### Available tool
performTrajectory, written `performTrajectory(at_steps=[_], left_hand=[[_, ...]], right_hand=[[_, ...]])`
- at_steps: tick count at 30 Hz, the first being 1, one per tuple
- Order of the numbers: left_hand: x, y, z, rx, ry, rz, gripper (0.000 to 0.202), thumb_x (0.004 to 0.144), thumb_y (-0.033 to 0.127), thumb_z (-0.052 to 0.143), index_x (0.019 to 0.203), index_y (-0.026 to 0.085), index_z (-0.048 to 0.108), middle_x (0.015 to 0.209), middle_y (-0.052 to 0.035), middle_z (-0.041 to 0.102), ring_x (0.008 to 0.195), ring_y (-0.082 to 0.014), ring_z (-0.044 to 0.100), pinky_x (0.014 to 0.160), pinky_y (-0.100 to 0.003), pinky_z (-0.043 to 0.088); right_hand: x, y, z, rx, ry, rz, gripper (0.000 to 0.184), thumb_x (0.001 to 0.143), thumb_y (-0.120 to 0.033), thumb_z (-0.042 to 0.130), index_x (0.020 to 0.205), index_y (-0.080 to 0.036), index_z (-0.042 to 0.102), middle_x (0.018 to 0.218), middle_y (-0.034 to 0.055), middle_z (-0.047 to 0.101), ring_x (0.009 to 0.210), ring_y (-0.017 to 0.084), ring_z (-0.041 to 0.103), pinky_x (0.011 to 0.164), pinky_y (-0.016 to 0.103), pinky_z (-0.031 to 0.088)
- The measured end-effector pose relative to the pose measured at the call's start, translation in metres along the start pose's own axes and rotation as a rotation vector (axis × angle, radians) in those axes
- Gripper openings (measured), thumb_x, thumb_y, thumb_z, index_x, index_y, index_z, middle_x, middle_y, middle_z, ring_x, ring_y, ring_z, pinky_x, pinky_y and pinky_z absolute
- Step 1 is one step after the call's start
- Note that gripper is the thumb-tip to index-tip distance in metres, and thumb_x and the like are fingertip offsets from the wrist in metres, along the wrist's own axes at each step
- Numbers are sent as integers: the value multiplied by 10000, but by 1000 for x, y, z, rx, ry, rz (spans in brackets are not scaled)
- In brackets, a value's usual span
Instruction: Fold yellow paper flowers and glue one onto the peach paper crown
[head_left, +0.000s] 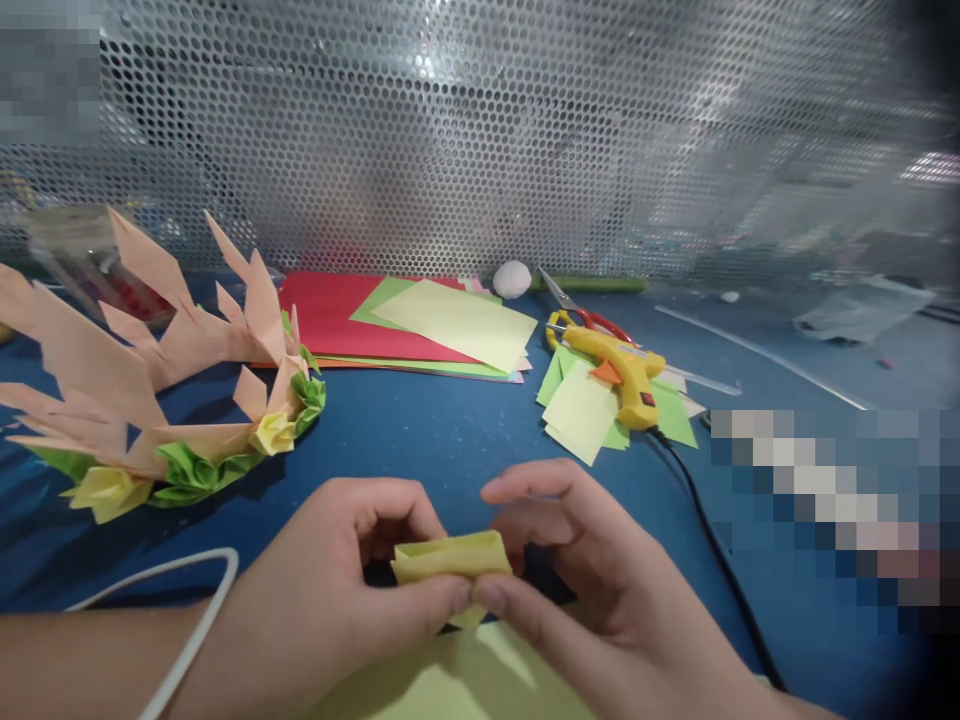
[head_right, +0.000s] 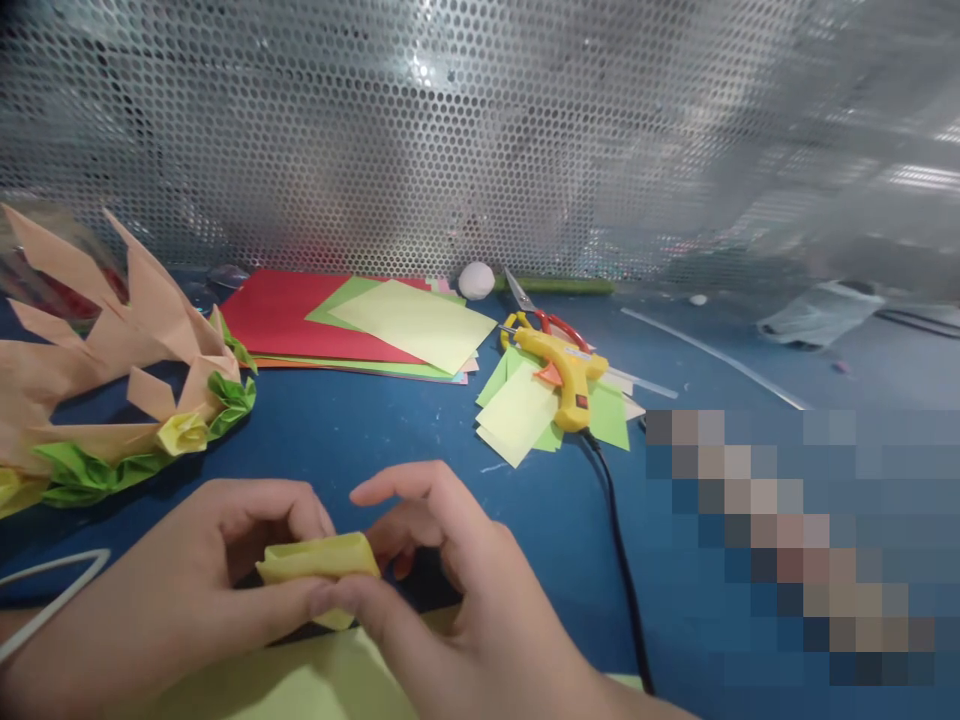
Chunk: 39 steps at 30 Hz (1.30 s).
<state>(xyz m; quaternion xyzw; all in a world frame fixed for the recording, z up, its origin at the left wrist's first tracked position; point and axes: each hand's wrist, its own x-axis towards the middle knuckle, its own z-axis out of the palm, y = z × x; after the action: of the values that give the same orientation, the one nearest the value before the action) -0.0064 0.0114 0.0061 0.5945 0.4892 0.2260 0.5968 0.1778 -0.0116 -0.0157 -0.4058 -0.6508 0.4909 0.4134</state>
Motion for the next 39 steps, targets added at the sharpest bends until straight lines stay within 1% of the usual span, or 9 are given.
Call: performTrajectory(at_steps=[3,8,13,17,20,23,30,34,39], left_hand=[[0,-1,0,-73,-9,-19,310,708,348,717,590,188,479,530,95,426,512,-85,361,477,-194,288],[2,-5,3,-261,-15,-73,275,703,251,737,581,181,501,542,62,595,530,-95,533,545,-200,426],[4,-8,1,-249,2,-13,197,707,257,748,596,169,610,550,62,610,557,-102,590,565,-189,472],[4,-6,-3,-272,-73,2,195,733,340,739,654,162,725,618,29,642,605,-123,593,616,-220,519],[3,-1,-4,-294,-92,8,237,719,363,763,588,167,734,574,29,623,584,-113,549,620,-209,511],[3,0,-3,-339,-68,15,250,684,423,795,626,182,763,581,20,644,597,-125,565,619,-212,513],[4,-11,-6,-414,-119,40,356,728,540,739,728,186,773,614,5,679,618,-136,609,627,-212,493],[3,-7,-7,-302,-114,7,454,729,602,697,650,156,719,595,-1,630,586,-133,548,605,-230,451],[5,-5,-9,-161,-134,71,465,725,607,684,594,161,675,548,38,491,552,-125,411,571,-239,392]], right_hand=[[1,1,1,45,45,60,234,875,-185,608,1031,-334,518,738,-68,642,692,106,608,638,195,472],[2,-1,3,43,126,35,179,835,-170,626,930,-295,541,661,-78,621,615,95,590,579,174,463],[5,-2,-1,-119,123,-61,131,815,-129,610,818,-257,584,710,-34,662,639,122,624,580,201,495],[7,-3,-4,-237,185,-213,197,787,-61,594,812,-256,608,719,-36,669,636,114,625,584,187,505],[8,-5,-5,-293,135,-328,275,757,16,560,828,-247,598,742,-40,675,658,95,630,623,166,512],[9,-7,-5,-318,48,-396,314,728,56,538,838,-230,609,790,-21,670,700,91,637,655,162,514],[11,-8,-7,-282,-3,-295,285,719,52,508,794,-210,594,757,-10,647,690,106,615,643,187,507],[11,-8,-9,-279,-23,-262,253,724,32,512,773,-204,588,727,-3,641,655,109,604,611,187,504],[10,-7,-11,-339,-90,-390,224,737,18,545,773,-198,594,734,28,647,656,117,618,606,179,519]])
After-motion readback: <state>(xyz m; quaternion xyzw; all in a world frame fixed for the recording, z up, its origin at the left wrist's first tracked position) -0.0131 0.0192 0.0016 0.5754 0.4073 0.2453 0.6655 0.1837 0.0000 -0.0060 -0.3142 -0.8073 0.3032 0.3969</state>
